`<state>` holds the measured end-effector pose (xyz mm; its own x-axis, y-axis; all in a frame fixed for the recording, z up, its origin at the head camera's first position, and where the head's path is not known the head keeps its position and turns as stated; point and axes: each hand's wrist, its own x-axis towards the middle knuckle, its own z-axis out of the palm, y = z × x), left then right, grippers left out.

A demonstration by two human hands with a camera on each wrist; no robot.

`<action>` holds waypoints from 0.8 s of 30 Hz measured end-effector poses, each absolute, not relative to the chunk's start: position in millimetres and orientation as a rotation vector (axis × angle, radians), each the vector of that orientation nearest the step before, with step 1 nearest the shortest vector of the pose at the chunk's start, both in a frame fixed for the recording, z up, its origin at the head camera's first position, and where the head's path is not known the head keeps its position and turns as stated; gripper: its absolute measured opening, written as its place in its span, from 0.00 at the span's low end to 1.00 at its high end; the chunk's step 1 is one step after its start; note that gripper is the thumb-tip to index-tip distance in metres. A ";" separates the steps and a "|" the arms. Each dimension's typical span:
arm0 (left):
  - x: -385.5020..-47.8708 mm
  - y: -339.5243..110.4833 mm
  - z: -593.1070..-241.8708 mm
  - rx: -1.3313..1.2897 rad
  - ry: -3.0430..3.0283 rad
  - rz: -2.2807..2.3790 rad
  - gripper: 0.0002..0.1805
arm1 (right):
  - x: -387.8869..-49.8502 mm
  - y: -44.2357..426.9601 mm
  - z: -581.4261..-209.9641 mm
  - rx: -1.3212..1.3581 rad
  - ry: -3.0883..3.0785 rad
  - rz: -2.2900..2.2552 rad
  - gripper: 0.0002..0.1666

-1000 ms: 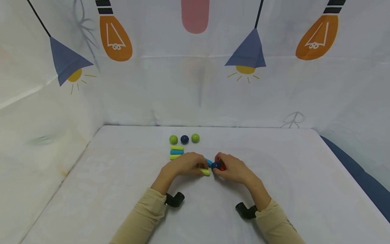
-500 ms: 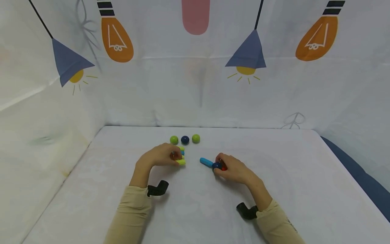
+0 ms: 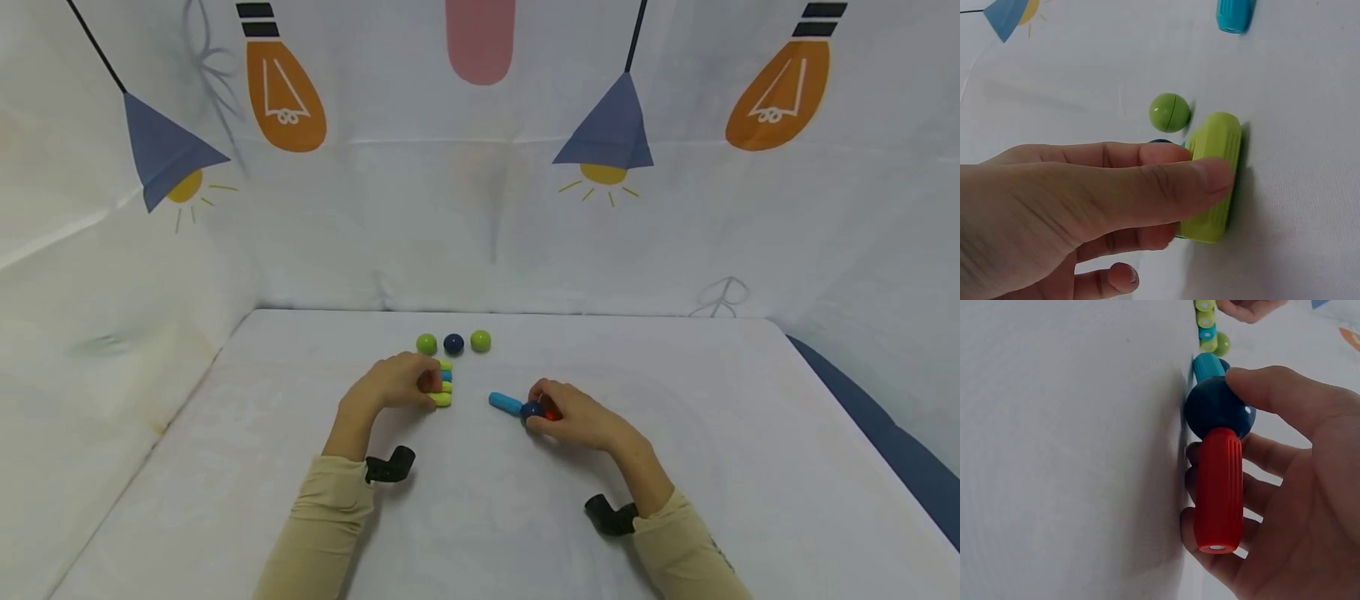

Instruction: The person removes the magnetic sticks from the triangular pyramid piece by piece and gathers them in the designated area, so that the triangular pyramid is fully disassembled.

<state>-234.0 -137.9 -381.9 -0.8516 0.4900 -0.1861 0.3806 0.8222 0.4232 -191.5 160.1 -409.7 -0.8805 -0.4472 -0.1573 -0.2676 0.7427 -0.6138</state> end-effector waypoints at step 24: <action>-218.0 -62.4 -407.6 1.194 2.689 0.483 0.10 | -192.9 166.4 -411.1 -0.764 2.486 -0.931 0.18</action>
